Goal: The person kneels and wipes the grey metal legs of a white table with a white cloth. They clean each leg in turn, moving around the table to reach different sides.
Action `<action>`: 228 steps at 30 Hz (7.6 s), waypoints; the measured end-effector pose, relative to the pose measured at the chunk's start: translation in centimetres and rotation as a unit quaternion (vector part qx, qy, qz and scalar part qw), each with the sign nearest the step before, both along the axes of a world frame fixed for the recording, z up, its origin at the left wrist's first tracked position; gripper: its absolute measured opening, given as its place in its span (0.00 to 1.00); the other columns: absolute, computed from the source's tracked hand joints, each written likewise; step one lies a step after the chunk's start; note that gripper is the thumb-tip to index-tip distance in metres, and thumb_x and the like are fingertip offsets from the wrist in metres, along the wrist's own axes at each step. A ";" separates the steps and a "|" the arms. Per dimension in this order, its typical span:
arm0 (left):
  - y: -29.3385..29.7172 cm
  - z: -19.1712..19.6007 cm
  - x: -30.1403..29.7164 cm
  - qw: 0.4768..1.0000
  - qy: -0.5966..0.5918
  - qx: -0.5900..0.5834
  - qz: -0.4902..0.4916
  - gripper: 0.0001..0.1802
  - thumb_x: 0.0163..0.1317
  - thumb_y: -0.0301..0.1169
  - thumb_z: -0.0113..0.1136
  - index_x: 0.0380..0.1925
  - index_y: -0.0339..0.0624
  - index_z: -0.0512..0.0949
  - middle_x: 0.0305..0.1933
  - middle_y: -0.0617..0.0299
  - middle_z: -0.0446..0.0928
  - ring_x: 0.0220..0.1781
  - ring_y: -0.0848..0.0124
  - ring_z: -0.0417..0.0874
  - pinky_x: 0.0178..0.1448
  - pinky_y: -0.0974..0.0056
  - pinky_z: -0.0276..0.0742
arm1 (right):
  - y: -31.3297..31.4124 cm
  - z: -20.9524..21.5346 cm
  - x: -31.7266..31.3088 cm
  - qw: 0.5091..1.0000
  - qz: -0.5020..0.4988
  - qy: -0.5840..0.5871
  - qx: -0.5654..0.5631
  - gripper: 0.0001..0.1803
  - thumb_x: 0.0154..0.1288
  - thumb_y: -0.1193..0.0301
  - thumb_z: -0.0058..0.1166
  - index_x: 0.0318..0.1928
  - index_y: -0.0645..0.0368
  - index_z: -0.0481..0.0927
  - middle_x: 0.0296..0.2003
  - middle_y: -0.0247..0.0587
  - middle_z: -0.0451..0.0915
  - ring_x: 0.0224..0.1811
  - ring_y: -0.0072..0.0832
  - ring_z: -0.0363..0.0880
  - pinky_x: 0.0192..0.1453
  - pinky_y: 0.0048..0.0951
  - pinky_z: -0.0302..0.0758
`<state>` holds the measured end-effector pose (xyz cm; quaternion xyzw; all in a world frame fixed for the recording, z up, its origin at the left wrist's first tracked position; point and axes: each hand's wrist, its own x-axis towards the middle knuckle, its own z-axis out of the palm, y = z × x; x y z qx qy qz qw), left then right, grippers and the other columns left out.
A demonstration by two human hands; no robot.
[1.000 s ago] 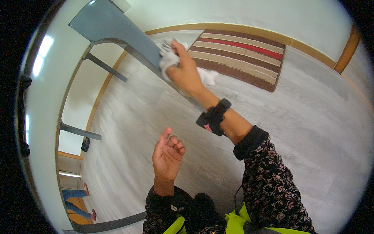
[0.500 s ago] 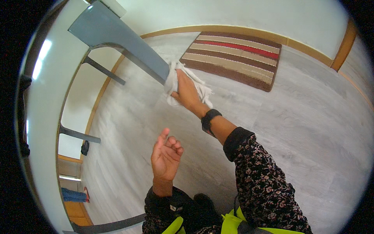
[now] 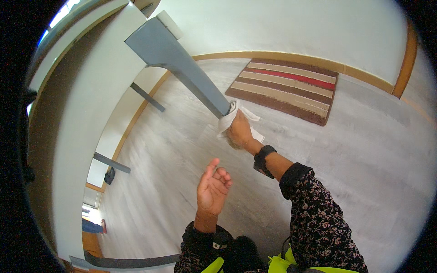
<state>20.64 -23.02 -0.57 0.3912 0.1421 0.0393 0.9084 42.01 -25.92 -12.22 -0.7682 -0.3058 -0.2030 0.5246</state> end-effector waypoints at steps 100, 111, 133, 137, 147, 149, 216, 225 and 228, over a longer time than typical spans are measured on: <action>-1.0 -0.4 -0.3 0.995 -0.032 -0.095 0.001 0.16 0.66 0.37 0.41 0.49 0.43 0.67 0.32 0.63 0.73 0.36 0.70 0.74 0.42 0.65 0.72 | -1.5 11.5 -0.2 0.996 0.033 0.004 0.087 0.36 0.48 0.76 0.53 0.58 0.66 0.53 0.52 0.58 0.63 0.55 0.51 0.61 0.58 0.38 0.59; -0.7 -1.7 -0.5 0.998 -0.048 -0.049 0.005 0.18 0.64 0.36 0.40 0.52 0.43 0.65 0.36 0.63 0.72 0.37 0.73 0.73 0.42 0.68 0.69 | 1.3 16.3 2.5 0.985 0.028 -0.107 0.130 0.39 0.42 0.81 0.52 0.58 0.70 0.52 0.51 0.61 0.61 0.53 0.55 0.60 0.58 0.42 0.59; -0.7 -1.7 -0.5 0.996 -0.076 -0.019 0.040 0.24 0.65 0.36 0.33 0.58 0.35 0.56 0.61 0.53 0.60 0.62 0.61 0.62 0.64 0.57 0.59 | -10.0 13.0 -3.7 0.827 0.456 0.243 -0.220 0.31 0.50 0.63 0.62 0.52 0.61 0.66 0.41 0.42 0.75 0.43 0.30 0.72 0.48 0.29 0.68; -0.6 -2.2 -0.5 0.996 -0.053 -0.013 0.073 0.23 0.64 0.36 0.36 0.56 0.34 0.60 0.59 0.53 0.63 0.59 0.60 0.64 0.63 0.58 0.60 | -10.0 11.1 -5.0 0.817 0.457 0.319 -0.149 0.31 0.53 0.61 0.59 0.52 0.65 0.65 0.42 0.45 0.74 0.44 0.30 0.72 0.46 0.28 0.69; 1.5 -2.5 -0.5 0.965 -0.172 -0.166 0.109 0.21 0.66 0.36 0.40 0.55 0.35 0.61 0.56 0.53 0.66 0.58 0.61 0.66 0.63 0.54 0.59 | -10.5 9.9 -5.4 0.750 0.447 0.420 -0.247 0.36 0.50 0.41 0.52 0.39 0.65 0.76 0.33 0.42 0.77 0.38 0.30 0.74 0.40 0.27 0.71; 1.5 -2.3 -0.2 0.960 -0.168 -0.195 0.108 0.21 0.66 0.35 0.40 0.56 0.35 0.60 0.57 0.53 0.66 0.58 0.60 0.65 0.63 0.54 0.59 | -9.9 8.8 -7.1 0.735 0.517 0.371 -0.237 0.30 0.52 0.45 0.54 0.36 0.62 0.77 0.31 0.36 0.76 0.36 0.27 0.73 0.38 0.25 0.68; 1.0 -1.5 -2.6 0.961 -0.191 -0.196 -0.032 0.34 0.61 0.58 0.33 0.59 0.47 0.59 0.62 0.61 0.61 0.62 0.62 0.61 0.65 0.57 0.54 | -9.8 12.9 -6.7 0.780 0.372 0.499 0.060 0.32 0.59 0.44 0.44 0.48 0.61 0.69 0.39 0.36 0.72 0.43 0.19 0.69 0.48 0.22 0.68; 2.6 -2.0 -2.0 0.973 -0.045 -0.228 -0.007 0.33 0.63 0.54 0.35 0.58 0.40 0.60 0.61 0.54 0.61 0.61 0.60 0.63 0.63 0.54 0.58 | -10.4 10.2 -8.6 0.804 0.376 0.455 -0.075 0.46 0.49 0.41 0.54 0.47 0.78 0.68 0.47 0.65 0.68 0.56 0.45 0.63 0.60 0.33 0.59; 2.0 -2.1 -1.5 0.989 0.081 -0.121 0.005 0.31 0.63 0.52 0.37 0.57 0.39 0.61 0.60 0.53 0.62 0.60 0.60 0.64 0.62 0.54 0.59 | -11.0 11.0 -7.9 0.815 0.394 0.417 -0.086 0.36 0.52 0.48 0.56 0.44 0.73 0.72 0.40 0.54 0.74 0.48 0.37 0.71 0.53 0.30 0.66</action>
